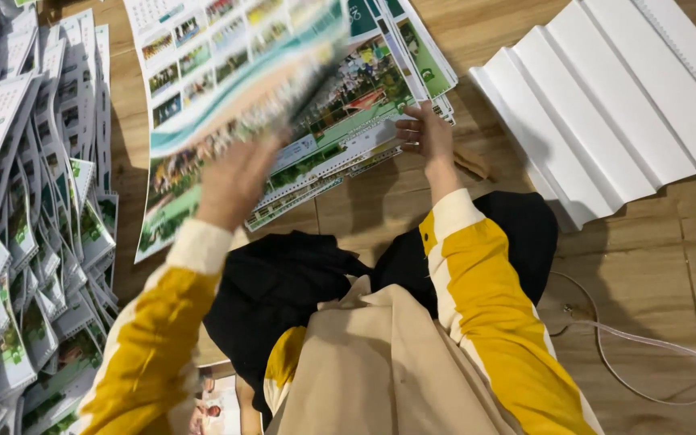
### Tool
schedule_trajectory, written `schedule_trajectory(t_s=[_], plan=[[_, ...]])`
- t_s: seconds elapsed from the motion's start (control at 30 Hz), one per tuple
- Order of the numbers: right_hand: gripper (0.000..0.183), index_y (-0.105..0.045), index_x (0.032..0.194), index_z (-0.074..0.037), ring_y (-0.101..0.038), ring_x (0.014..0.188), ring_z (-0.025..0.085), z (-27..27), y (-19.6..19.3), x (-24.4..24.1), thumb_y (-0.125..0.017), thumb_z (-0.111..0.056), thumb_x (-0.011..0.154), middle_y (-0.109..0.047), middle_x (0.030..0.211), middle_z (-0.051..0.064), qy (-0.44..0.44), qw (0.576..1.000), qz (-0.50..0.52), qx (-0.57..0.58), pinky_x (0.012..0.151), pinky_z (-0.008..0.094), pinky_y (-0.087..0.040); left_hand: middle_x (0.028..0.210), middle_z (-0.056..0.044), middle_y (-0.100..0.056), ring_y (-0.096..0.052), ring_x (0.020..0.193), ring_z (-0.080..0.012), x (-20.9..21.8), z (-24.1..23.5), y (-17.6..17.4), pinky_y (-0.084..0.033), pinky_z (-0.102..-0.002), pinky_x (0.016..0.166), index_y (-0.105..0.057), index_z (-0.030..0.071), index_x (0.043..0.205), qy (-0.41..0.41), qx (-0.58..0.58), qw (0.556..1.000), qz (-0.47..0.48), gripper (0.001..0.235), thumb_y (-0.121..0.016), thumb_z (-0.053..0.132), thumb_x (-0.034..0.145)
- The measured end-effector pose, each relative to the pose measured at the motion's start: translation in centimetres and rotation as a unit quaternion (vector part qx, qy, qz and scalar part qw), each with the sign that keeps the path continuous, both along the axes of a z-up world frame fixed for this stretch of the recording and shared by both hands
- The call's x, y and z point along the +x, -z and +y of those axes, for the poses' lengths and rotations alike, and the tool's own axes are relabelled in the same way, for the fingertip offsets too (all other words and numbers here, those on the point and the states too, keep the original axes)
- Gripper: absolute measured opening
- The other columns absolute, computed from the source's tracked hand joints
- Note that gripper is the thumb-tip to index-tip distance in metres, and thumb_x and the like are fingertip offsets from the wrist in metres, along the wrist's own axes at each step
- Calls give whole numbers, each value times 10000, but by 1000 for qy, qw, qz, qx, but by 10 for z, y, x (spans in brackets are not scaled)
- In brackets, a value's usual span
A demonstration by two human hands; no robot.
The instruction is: A person sitting on the floor organizes and inspects printed calendars, flipping through pages and stacking them.
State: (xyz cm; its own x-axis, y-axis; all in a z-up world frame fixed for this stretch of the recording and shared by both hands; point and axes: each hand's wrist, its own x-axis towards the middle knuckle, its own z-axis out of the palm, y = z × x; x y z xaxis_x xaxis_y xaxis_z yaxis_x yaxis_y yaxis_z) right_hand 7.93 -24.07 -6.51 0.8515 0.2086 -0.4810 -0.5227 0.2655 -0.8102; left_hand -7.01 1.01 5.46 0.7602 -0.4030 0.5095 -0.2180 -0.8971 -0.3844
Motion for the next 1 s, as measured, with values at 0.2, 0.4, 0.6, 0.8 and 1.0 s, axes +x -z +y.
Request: schedule_trajectory(t_s=[0.2, 0.4, 0.6, 0.8, 1.0], plan=[[680, -478, 1232, -89, -616, 933, 314, -10, 9, -5, -389, -627, 825, -588, 1073, 164, -129, 984, 66, -100, 757, 442, -505, 739, -86, -496, -487, 540, -204, -81, -113, -2, -471, -254, 459, -492, 201, 1220, 117, -129, 974, 146, 335, -465, 128, 894], [517, -532, 1189, -159, -574, 992, 292, -11, 100, 8, -687, -448, 790, -583, 1084, 72, -207, 923, -12, -325, 798, 461, -454, 879, -182, -588, -592, 764, -328, -92, -92, 13, -488, -409, 665, -359, 111, 1296, 4, -280, 888, 365, 665, -490, 530, 796], [702, -448, 1282, -141, -430, 1191, 307, 6, 31, -28, -728, -433, 709, -477, 1268, 122, -192, 931, 82, -299, 944, 458, -368, 1249, -203, -437, -432, 1111, -416, -157, 175, 171, -384, -516, 893, -327, 71, 1343, -493, -321, 800, 118, 783, -685, 411, 735], [687, -368, 1326, -41, -283, 1260, 379, 4, 1, -39, -666, -376, 805, -363, 1327, 207, -233, 931, 22, -281, 985, 579, -215, 812, 39, -646, -615, 849, -208, -193, 201, 215, -466, -396, 755, -579, 284, 1125, -515, -628, 560, 166, 506, -692, 482, 673], [191, -596, 956, 12, -563, 865, 283, 24, -38, -32, -647, -131, 841, -598, 861, 144, -105, 910, -289, -277, 790, 439, -423, 934, -99, -589, -582, 819, -190, -140, 113, 57, -445, -329, 745, -515, 71, 1105, -237, -716, 657, 23, 267, -575, 14, 851]])
